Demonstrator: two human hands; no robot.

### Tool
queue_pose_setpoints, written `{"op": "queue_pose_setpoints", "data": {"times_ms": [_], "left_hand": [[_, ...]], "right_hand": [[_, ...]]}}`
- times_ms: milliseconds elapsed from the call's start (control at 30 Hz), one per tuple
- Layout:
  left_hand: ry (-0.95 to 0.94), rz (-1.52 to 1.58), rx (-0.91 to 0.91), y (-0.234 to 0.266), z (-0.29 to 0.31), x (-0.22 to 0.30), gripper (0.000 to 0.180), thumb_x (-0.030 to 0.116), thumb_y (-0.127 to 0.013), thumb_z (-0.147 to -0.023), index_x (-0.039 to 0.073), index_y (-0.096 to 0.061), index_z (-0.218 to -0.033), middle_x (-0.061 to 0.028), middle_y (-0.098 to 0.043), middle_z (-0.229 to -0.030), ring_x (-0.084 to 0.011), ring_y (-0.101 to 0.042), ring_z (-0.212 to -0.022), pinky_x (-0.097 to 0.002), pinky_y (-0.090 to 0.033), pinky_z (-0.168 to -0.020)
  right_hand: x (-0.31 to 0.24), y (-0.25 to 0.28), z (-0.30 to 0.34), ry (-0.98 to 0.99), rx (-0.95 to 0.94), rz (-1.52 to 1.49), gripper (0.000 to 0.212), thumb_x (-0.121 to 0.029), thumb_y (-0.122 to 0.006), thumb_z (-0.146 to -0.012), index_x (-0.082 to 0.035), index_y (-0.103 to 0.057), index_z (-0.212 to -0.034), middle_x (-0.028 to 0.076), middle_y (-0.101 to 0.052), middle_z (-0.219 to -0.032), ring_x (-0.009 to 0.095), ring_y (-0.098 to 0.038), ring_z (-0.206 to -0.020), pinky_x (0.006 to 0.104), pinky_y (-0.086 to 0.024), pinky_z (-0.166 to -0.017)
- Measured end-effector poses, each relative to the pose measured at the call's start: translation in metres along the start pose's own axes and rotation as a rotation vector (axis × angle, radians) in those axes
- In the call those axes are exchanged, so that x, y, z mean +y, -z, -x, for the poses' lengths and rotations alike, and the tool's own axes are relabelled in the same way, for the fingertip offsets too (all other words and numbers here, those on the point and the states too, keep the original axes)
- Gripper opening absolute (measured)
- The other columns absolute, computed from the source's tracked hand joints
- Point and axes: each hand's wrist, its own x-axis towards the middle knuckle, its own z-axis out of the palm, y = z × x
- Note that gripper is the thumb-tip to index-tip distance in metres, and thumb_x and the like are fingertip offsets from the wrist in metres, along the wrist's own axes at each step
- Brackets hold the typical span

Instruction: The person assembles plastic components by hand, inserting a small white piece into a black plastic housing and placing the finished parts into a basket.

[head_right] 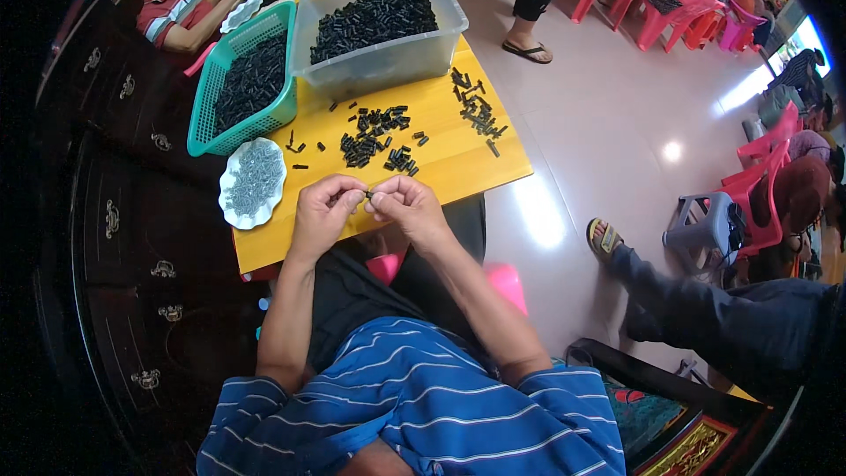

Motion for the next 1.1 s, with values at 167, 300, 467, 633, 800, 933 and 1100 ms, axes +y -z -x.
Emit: {"op": "queue_pose_setpoints", "data": {"times_ms": [167,300,467,633,800,933,1100], "left_hand": [[0.033,0.095,-0.037,0.005,0.001,0.004,0.012,0.003,-0.067,-0.094,-0.002,-0.073,-0.103,-0.0021,-0.070,-0.087,-0.0061,-0.062,-0.075,-0.0217,-0.052,-0.069],[0.062,0.103,-0.042,0.005,0.001,0.005,0.012,0.003,-0.067,-0.095,-0.003,-0.073,-0.103,-0.0034,-0.071,-0.088,-0.0076,-0.063,-0.073,-0.0228,-0.052,-0.068],[-0.033,-0.108,-0.035,0.003,-0.001,0.008,0.013,0.001,-0.065,-0.091,-0.002,-0.072,-0.101,-0.0119,-0.072,-0.090,-0.0183,-0.068,-0.076,-0.0305,-0.053,-0.069],[-0.225,-0.318,-0.009,0.002,-0.002,0.021,0.011,0.000,-0.064,-0.088,-0.001,-0.072,-0.096,-0.0155,-0.071,-0.089,-0.0283,-0.070,-0.078,-0.0337,-0.053,-0.069],[-0.219,-0.253,-0.052,0.007,-0.004,0.026,0.010,-0.001,-0.065,-0.087,0.000,-0.072,-0.095,-0.0147,-0.069,-0.086,-0.0295,-0.069,-0.077,-0.0346,-0.052,-0.068],[-0.232,-0.263,-0.067,0.007,-0.005,0.029,0.010,-0.001,-0.065,-0.086,0.000,-0.072,-0.094,-0.0143,-0.068,-0.084,-0.0293,-0.068,-0.075,-0.0348,-0.052,-0.068],[-0.257,-0.279,-0.071,0.008,-0.008,0.027,0.009,-0.001,-0.066,-0.086,0.000,-0.072,-0.094,-0.0141,-0.068,-0.083,-0.0289,-0.068,-0.074,-0.0342,-0.051,-0.067]], "right_hand": [[-0.003,-0.003,0.001,-0.028,0.021,-0.002,0.013,-0.013,-0.070,-0.096,-0.003,-0.065,-0.102,0.008,-0.073,-0.091,0.011,-0.065,-0.079,0.0244,-0.052,-0.075],[-0.002,-0.003,0.001,-0.017,0.022,0.023,0.011,-0.012,-0.070,-0.097,-0.003,-0.064,-0.102,0.007,-0.073,-0.091,0.010,-0.067,-0.081,0.0241,-0.054,-0.075],[-0.001,-0.004,0.002,0.031,0.043,0.090,0.013,-0.013,-0.070,-0.096,-0.003,-0.065,-0.102,0.007,-0.073,-0.091,0.010,-0.066,-0.080,0.0240,-0.052,-0.075],[-0.004,0.000,0.002,-0.023,0.034,0.082,0.013,-0.013,-0.072,-0.095,-0.003,-0.065,-0.101,0.007,-0.072,-0.090,0.010,-0.066,-0.078,0.0236,-0.052,-0.074],[-0.005,0.001,0.002,-0.133,0.012,-0.068,0.012,-0.013,-0.072,-0.095,-0.003,-0.065,-0.099,0.006,-0.071,-0.088,0.011,-0.064,-0.076,0.0231,-0.052,-0.072],[-0.007,-0.001,0.002,-0.150,-0.017,-0.155,0.011,-0.013,-0.071,-0.095,-0.004,-0.066,-0.098,0.006,-0.071,-0.088,0.011,-0.063,-0.075,0.0234,-0.052,-0.072],[-0.002,0.003,0.001,-0.164,-0.052,-0.228,0.010,-0.012,-0.071,-0.095,-0.004,-0.067,-0.098,0.006,-0.071,-0.088,0.010,-0.062,-0.075,0.0235,-0.052,-0.073]]}}
